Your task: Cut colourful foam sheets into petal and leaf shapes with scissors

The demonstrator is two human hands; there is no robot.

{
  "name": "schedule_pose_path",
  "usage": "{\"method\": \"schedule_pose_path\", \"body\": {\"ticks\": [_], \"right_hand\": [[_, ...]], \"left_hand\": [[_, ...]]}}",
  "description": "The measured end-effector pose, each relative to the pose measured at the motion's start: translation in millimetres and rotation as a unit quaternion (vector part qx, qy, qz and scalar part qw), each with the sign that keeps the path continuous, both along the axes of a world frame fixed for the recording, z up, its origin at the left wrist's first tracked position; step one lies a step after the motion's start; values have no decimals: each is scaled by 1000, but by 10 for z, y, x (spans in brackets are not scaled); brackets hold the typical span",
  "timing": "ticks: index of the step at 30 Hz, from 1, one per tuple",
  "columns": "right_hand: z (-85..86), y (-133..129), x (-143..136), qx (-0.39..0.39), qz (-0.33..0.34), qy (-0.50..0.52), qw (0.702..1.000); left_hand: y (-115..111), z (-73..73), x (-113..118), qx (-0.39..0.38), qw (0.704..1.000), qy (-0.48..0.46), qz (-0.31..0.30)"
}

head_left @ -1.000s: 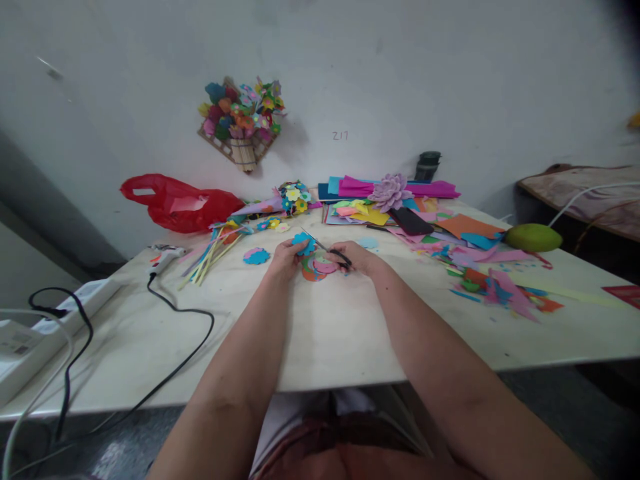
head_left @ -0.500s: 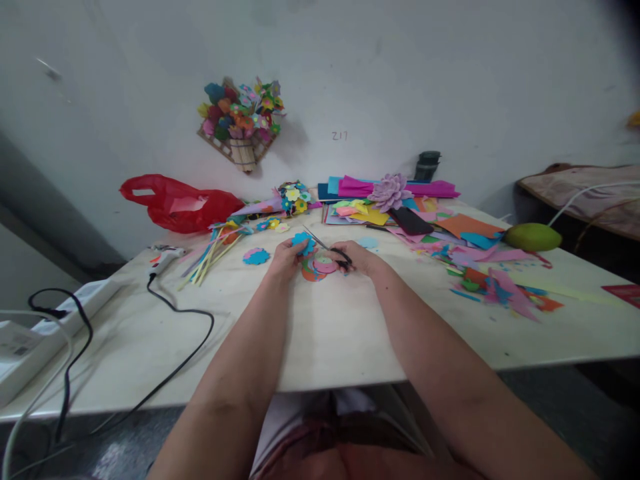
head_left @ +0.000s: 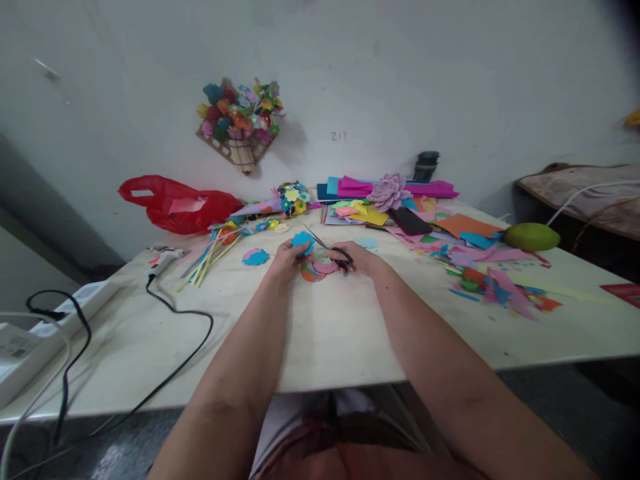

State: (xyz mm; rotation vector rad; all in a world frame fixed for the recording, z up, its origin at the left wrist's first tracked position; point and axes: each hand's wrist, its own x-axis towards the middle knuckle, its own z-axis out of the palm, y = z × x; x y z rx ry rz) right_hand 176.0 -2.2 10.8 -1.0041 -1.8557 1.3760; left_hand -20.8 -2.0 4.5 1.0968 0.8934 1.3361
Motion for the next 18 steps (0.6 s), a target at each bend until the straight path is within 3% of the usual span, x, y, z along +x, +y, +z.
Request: {"method": "schedule_pose_path", "body": {"ticks": [18], "right_hand": [[26, -33, -4, -4, 18, -1, 1000]], "left_hand": [[30, -37, 9, -4, 999, -48, -6]]}}
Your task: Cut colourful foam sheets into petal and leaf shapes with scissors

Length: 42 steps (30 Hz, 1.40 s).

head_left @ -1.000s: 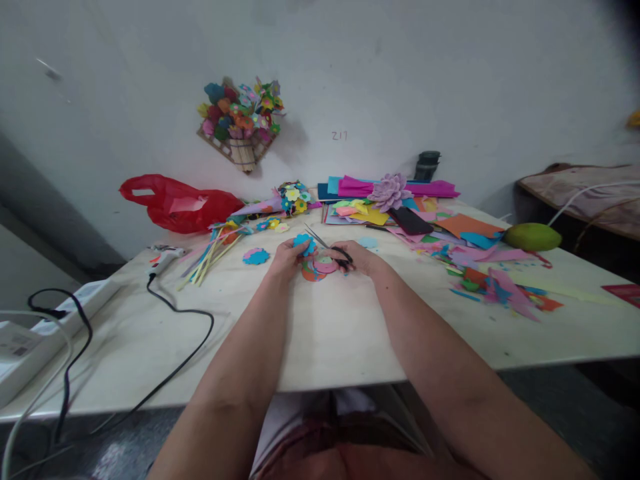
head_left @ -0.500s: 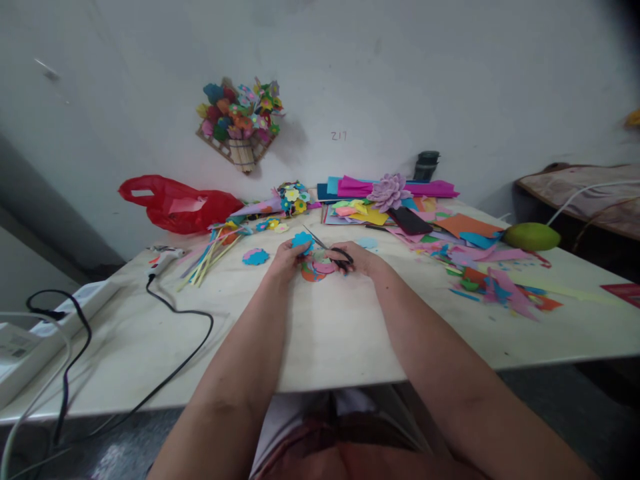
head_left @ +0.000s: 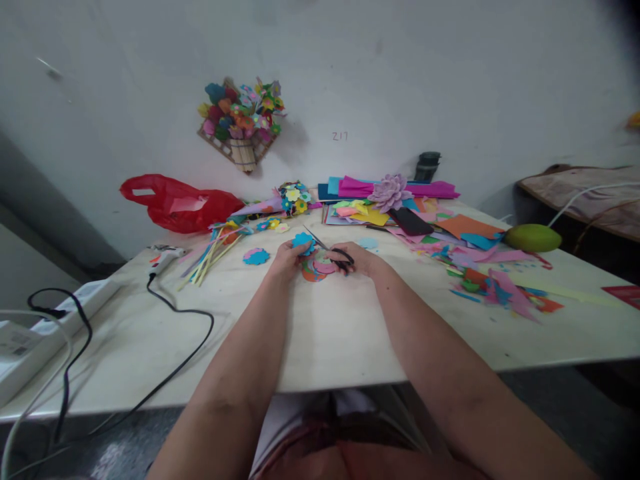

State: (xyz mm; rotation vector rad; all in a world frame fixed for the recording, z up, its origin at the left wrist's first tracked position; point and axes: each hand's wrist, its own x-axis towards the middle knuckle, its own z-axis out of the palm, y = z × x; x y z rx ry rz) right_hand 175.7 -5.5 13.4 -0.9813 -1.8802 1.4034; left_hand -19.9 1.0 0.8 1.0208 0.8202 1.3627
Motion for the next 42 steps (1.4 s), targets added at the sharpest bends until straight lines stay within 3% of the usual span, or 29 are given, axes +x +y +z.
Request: {"method": "schedule_pose_path", "body": {"ticks": [30, 42], "right_hand": [[46, -54, -68, 16, -32, -24, 999], [58, -61, -90, -12, -42, -9, 999]], "left_hand": [[-36, 43, 27, -4, 1000, -24, 6], [-16, 24, 14, 0, 1000, -15, 5]]}}
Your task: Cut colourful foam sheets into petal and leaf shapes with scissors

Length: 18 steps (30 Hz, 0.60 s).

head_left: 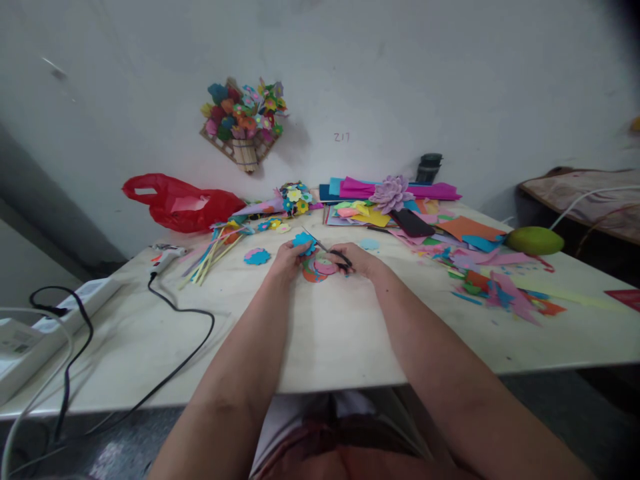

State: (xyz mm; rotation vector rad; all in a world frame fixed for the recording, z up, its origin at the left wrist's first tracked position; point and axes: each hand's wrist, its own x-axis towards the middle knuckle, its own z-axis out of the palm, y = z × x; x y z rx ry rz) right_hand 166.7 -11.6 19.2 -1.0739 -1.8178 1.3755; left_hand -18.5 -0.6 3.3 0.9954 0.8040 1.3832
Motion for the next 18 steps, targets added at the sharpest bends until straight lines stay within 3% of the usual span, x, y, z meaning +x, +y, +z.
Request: {"method": "schedule_pose_path", "body": {"ticks": [18], "right_hand": [[-18, 9, -8, 2, -6, 10, 1000]], "left_hand": [[-9, 20, 2, -7, 1000, 0, -5]]}}
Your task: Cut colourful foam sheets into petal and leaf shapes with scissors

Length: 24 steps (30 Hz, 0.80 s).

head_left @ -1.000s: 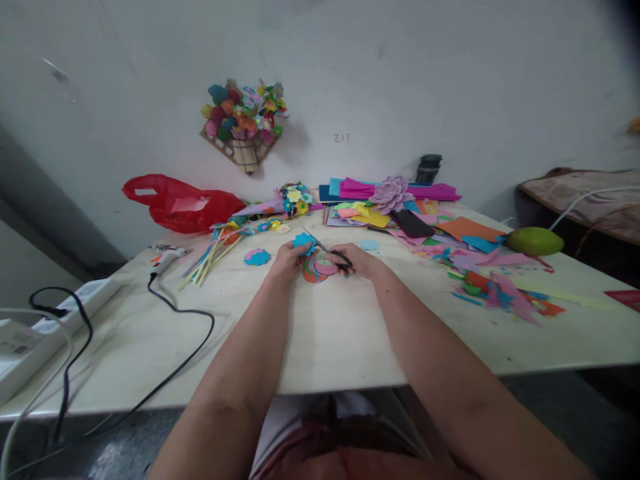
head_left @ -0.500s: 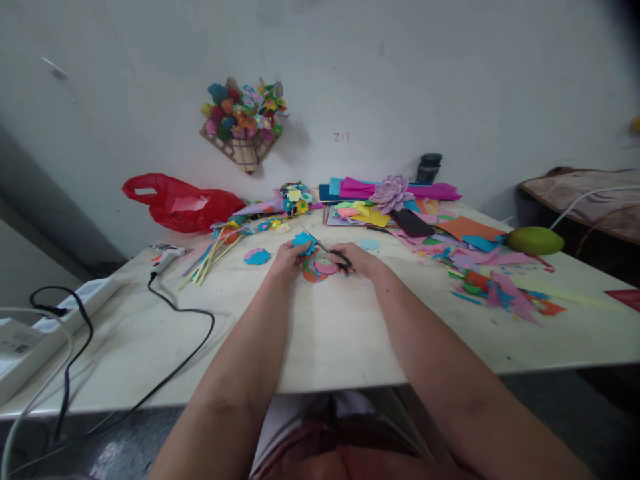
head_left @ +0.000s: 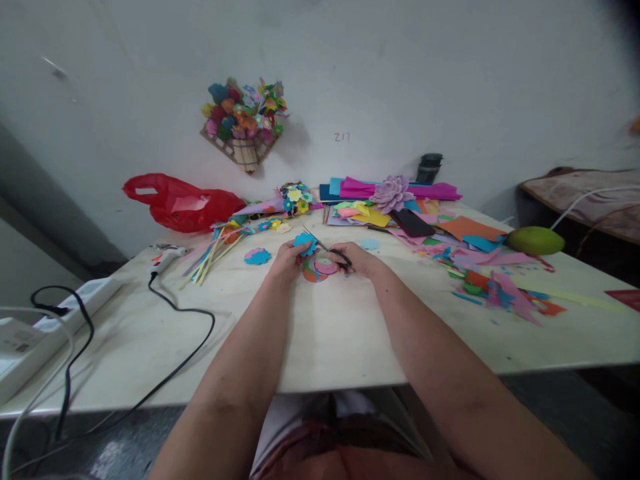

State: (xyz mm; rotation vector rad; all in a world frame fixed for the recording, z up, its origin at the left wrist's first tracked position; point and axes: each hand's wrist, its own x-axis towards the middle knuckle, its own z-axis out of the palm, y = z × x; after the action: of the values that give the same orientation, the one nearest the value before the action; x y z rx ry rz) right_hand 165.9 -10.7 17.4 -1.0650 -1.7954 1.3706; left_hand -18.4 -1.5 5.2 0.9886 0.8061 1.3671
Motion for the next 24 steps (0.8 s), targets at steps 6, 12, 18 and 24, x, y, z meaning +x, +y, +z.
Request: {"method": "schedule_pose_path", "body": {"ticks": [6, 12, 18, 24], "right_hand": [[-1, 4, 9, 1, 10, 10, 1000], [14, -6, 10, -5, 12, 12, 1000], [31, -17, 0, -12, 8, 7, 1000], [71, -49, -13, -29, -4, 6, 1000]], "left_hand": [[9, 0, -7, -1, 1000, -4, 11], [12, -7, -15, 2, 1000, -4, 19], [1, 8, -9, -1, 1000, -7, 30], [11, 5, -16, -8, 999, -9, 34]]}}
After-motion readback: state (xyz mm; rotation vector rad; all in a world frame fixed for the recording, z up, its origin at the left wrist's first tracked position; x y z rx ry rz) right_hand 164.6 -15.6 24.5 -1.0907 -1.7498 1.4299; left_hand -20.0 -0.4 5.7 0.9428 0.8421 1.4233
